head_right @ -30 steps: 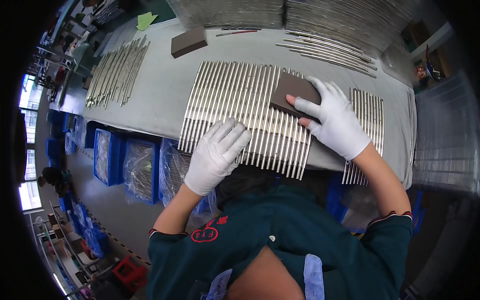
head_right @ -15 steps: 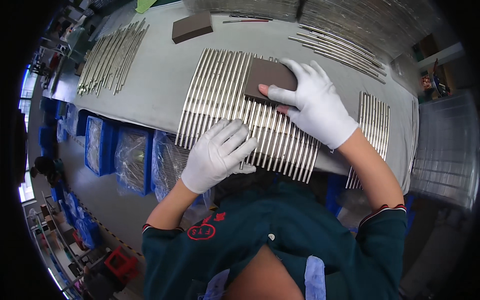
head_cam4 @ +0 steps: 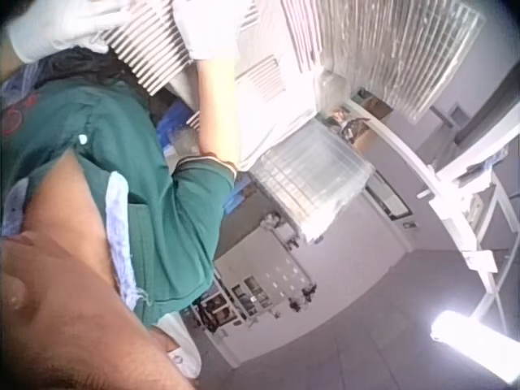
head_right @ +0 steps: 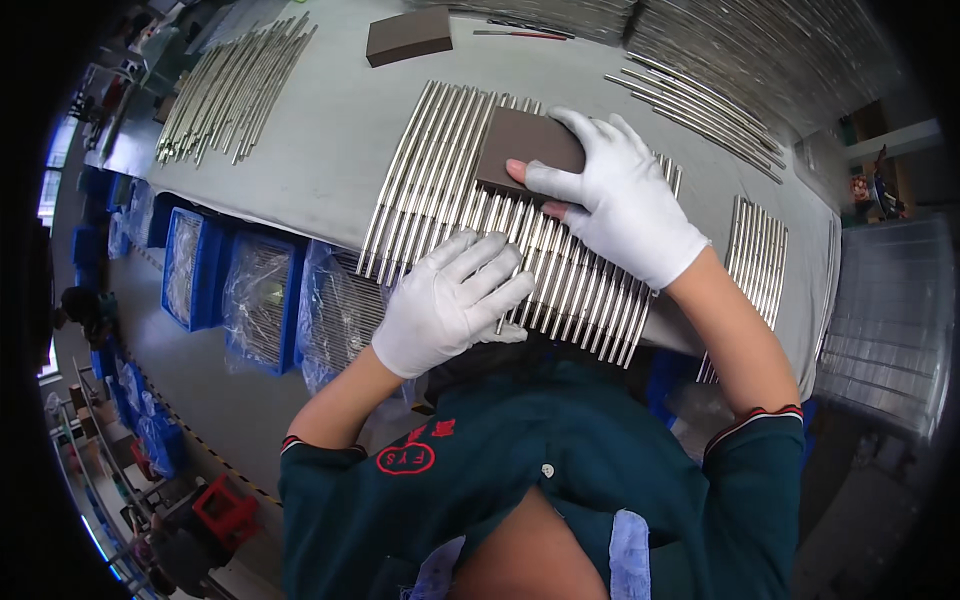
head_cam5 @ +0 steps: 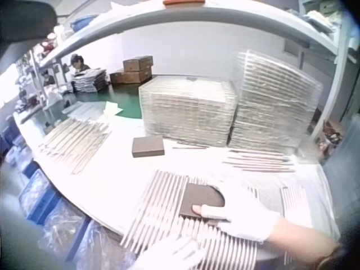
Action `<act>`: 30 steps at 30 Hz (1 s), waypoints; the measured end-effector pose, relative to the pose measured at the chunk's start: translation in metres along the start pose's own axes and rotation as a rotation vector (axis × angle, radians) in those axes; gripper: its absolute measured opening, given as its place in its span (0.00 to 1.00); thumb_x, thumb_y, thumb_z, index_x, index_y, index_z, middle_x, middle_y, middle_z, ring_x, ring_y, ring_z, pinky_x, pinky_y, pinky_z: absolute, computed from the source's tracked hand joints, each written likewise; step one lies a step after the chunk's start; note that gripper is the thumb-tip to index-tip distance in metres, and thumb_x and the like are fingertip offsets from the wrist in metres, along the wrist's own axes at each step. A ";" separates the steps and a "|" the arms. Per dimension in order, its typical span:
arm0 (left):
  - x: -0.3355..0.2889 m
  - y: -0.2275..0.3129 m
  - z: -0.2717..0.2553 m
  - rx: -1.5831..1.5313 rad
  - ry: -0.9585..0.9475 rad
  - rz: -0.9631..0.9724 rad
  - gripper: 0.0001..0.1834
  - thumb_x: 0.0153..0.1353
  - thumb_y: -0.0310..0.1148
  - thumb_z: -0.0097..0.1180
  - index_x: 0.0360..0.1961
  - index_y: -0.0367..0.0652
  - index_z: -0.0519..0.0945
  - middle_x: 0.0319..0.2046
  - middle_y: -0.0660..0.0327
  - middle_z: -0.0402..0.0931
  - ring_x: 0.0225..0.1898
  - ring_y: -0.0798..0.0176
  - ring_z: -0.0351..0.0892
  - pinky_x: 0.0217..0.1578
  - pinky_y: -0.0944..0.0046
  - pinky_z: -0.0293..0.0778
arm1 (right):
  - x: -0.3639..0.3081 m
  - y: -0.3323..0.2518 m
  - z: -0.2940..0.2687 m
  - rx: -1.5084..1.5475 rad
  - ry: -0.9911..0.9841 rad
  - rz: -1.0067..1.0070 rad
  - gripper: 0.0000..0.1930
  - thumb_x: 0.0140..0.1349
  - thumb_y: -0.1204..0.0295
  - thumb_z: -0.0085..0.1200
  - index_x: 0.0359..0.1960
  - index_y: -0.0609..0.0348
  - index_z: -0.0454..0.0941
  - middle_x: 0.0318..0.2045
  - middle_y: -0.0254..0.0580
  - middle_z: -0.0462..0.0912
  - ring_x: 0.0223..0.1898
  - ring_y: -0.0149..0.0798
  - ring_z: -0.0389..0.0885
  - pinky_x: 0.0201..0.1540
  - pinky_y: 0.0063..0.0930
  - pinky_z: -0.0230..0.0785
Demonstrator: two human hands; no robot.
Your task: The recorder is using a sanding block to smooth the surface of multiple metal rods arranged on a table.
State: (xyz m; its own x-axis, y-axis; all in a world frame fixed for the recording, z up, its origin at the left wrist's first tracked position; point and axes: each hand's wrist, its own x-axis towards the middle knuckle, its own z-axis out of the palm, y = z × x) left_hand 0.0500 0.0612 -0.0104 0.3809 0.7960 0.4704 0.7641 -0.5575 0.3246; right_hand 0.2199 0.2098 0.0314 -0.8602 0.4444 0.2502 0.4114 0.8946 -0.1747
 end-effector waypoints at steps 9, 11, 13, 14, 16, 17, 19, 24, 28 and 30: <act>-0.002 0.000 0.005 0.013 0.019 0.018 0.30 0.45 0.47 0.61 0.46 0.40 0.73 0.44 0.54 0.73 0.50 0.50 0.73 0.53 0.51 0.70 | 0.004 0.003 0.003 -0.037 -0.010 -0.002 0.23 0.50 0.67 0.62 0.50 0.29 0.78 0.57 0.50 0.69 0.52 0.53 0.71 0.57 0.45 0.64; 0.002 -0.001 0.003 -0.018 -0.048 0.007 0.31 0.43 0.46 0.63 0.47 0.40 0.72 0.45 0.54 0.73 0.50 0.50 0.73 0.53 0.52 0.70 | 0.010 0.008 0.002 -0.028 -0.033 -0.025 0.22 0.54 0.63 0.60 0.53 0.32 0.77 0.58 0.52 0.67 0.55 0.53 0.71 0.58 0.40 0.65; -0.002 -0.001 0.002 -0.009 -0.039 0.003 0.31 0.42 0.46 0.63 0.47 0.40 0.73 0.45 0.54 0.73 0.50 0.50 0.73 0.54 0.52 0.70 | 0.000 0.015 0.000 0.141 0.064 0.102 0.23 0.54 0.64 0.60 0.55 0.34 0.75 0.59 0.52 0.67 0.56 0.54 0.70 0.58 0.40 0.65; -0.004 -0.001 0.002 -0.008 -0.024 -0.002 0.32 0.41 0.46 0.64 0.47 0.40 0.73 0.45 0.54 0.72 0.51 0.50 0.73 0.54 0.52 0.69 | -0.007 0.021 -0.003 0.306 0.153 0.229 0.25 0.54 0.64 0.60 0.56 0.35 0.74 0.60 0.52 0.66 0.57 0.55 0.70 0.59 0.40 0.65; -0.002 0.001 -0.001 -0.002 -0.050 -0.011 0.33 0.40 0.46 0.64 0.47 0.40 0.73 0.45 0.55 0.72 0.51 0.50 0.72 0.54 0.52 0.69 | -0.029 0.033 -0.016 0.256 0.188 0.317 0.28 0.54 0.67 0.61 0.59 0.37 0.71 0.61 0.53 0.64 0.58 0.55 0.69 0.60 0.40 0.63; -0.001 0.002 -0.002 0.005 -0.075 -0.022 0.34 0.39 0.46 0.65 0.47 0.40 0.73 0.46 0.55 0.72 0.51 0.49 0.72 0.54 0.52 0.69 | -0.038 0.036 -0.022 0.230 0.154 0.312 0.28 0.54 0.67 0.61 0.59 0.37 0.71 0.62 0.53 0.64 0.59 0.55 0.68 0.61 0.40 0.62; 0.002 0.004 -0.006 -0.030 -0.084 -0.032 0.34 0.37 0.46 0.65 0.47 0.39 0.73 0.46 0.55 0.72 0.51 0.50 0.72 0.54 0.52 0.69 | -0.057 0.039 -0.030 0.205 0.129 0.311 0.29 0.53 0.67 0.61 0.60 0.38 0.71 0.62 0.54 0.64 0.60 0.55 0.66 0.62 0.40 0.61; 0.002 0.002 -0.007 0.001 -0.123 -0.041 0.38 0.35 0.47 0.65 0.49 0.39 0.72 0.47 0.55 0.72 0.52 0.49 0.71 0.54 0.52 0.68 | -0.094 0.037 -0.036 0.083 0.023 0.370 0.30 0.51 0.71 0.61 0.59 0.39 0.72 0.62 0.54 0.63 0.61 0.56 0.65 0.63 0.41 0.59; 0.006 0.002 -0.019 0.020 -0.136 -0.066 0.39 0.37 0.53 0.64 0.50 0.41 0.73 0.47 0.53 0.72 0.53 0.47 0.70 0.55 0.48 0.66 | -0.106 0.031 -0.041 0.030 0.006 0.344 0.29 0.49 0.72 0.62 0.57 0.39 0.74 0.61 0.53 0.64 0.60 0.56 0.65 0.62 0.41 0.59; 0.008 -0.010 -0.037 0.189 -0.085 -0.144 0.37 0.47 0.56 0.60 0.52 0.40 0.73 0.50 0.48 0.72 0.53 0.42 0.71 0.54 0.47 0.67 | -0.108 0.030 -0.040 0.025 -0.011 0.327 0.29 0.48 0.72 0.63 0.56 0.38 0.75 0.60 0.53 0.64 0.60 0.56 0.65 0.62 0.41 0.60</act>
State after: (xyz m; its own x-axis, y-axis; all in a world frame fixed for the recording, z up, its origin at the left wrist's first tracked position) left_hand 0.0264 0.0648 0.0201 0.2975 0.8855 0.3570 0.8945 -0.3892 0.2201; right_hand 0.3372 0.1910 0.0371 -0.6870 0.7073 0.1666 0.6591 0.7030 -0.2671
